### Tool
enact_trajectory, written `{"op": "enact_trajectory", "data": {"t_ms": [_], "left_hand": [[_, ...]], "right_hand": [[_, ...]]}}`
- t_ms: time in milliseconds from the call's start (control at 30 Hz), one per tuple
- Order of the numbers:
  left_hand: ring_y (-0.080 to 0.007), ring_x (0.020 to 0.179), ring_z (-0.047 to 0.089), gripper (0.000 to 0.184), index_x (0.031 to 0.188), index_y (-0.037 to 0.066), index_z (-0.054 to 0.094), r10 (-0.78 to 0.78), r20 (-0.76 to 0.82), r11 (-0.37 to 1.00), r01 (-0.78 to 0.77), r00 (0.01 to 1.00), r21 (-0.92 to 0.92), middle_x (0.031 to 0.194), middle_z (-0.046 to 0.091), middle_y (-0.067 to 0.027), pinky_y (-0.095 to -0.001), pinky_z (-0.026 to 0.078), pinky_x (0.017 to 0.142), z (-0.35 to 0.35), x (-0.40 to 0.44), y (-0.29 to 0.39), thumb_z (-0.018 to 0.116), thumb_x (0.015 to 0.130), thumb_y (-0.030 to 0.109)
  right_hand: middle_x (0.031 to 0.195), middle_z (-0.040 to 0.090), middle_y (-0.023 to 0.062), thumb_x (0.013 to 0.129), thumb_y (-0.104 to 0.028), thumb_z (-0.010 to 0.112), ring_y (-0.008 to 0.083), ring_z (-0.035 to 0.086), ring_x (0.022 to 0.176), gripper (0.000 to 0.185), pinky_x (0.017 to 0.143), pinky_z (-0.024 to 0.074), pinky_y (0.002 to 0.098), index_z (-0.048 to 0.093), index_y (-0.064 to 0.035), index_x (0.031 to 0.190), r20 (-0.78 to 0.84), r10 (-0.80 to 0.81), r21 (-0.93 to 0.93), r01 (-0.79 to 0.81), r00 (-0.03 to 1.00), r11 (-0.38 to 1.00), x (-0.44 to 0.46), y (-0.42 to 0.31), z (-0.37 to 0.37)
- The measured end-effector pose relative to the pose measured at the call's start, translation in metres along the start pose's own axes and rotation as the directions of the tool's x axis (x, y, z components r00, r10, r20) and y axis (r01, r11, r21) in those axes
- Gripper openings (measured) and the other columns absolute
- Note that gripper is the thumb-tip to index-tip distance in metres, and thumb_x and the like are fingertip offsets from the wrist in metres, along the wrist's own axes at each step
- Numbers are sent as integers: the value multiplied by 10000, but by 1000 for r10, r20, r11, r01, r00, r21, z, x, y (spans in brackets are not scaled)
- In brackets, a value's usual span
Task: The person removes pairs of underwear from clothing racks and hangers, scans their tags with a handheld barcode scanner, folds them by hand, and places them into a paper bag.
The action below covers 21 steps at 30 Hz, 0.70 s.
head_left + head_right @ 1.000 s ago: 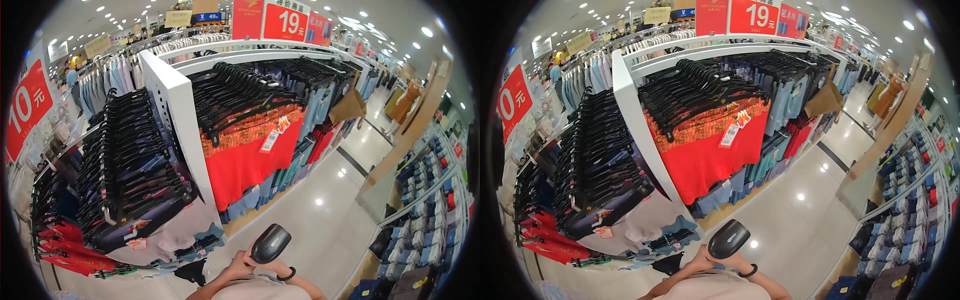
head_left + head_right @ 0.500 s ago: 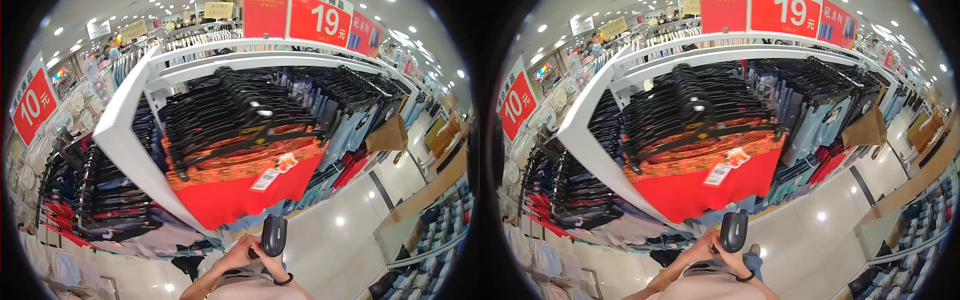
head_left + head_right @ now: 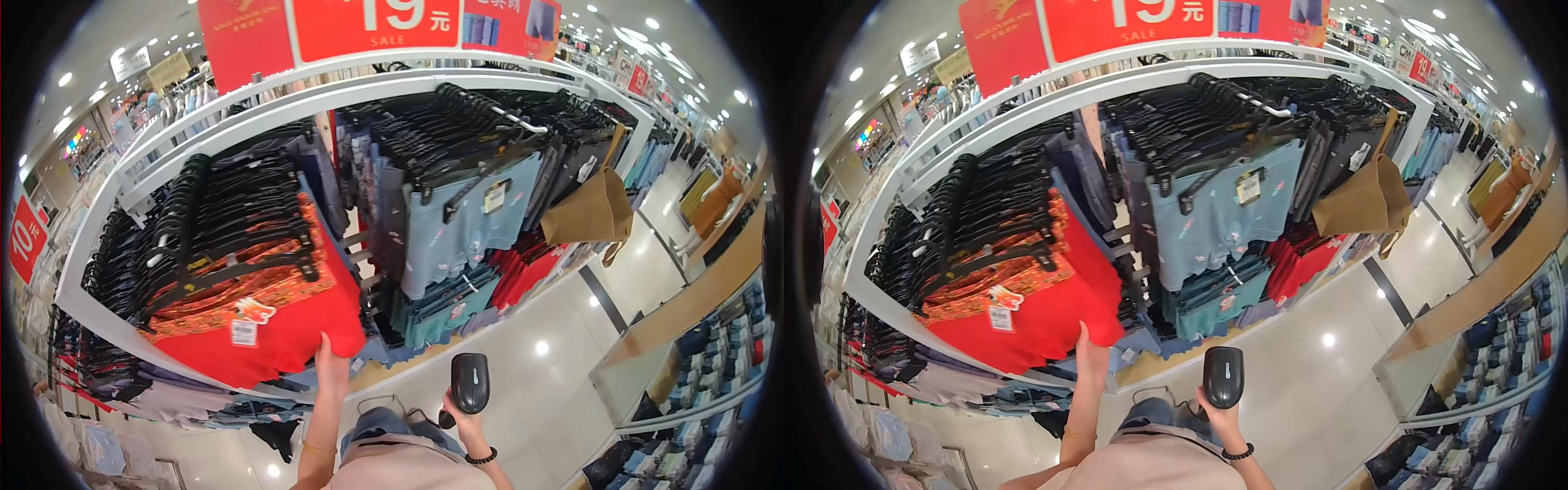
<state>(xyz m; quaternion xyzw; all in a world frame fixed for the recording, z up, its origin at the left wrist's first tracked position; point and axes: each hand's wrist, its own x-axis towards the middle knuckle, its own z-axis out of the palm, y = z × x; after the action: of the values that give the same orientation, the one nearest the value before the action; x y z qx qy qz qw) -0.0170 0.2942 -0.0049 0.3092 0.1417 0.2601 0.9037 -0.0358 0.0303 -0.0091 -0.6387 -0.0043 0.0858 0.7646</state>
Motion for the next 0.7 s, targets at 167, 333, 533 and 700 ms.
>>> {"op": "enact_trajectory", "data": {"t_ms": [167,333,533,700], "left_hand": [[-129,892,491,302,1098,92,487,63,-290,995,-37,955,93,986,504,-16,-302,411,778,7,3,-38,488,922,338],[-99,635,435,179,991,94,515,-82,1,997,82,997,15,722,448,13,-232,357,586,-10,8,-89,485,923,257],[-96,602,442,185,1029,64,475,-118,-15,937,117,993,329,741,482,-22,-223,355,551,71,24,-117,500,901,196],[-111,633,488,260,1088,31,439,153,111,828,-189,982,528,832,546,-78,-236,394,583,62,85,-157,543,885,156]], "right_hand": [[759,575,12,772,-33,673,100,540,656,144,583,433,253,580,-24,882,-114,146,78,-138,983,987,3,0,-39],[781,568,20,779,-21,662,105,539,662,189,582,437,258,562,-24,939,-157,176,156,-152,972,976,15,6,-62],[787,566,22,788,-43,662,105,543,671,185,596,443,256,562,-18,942,-195,194,142,-168,961,976,55,-12,-76],[812,579,27,798,-43,647,119,563,694,199,627,476,267,563,-13,975,-213,12,70,3,977,998,123,-24,-105]]}}
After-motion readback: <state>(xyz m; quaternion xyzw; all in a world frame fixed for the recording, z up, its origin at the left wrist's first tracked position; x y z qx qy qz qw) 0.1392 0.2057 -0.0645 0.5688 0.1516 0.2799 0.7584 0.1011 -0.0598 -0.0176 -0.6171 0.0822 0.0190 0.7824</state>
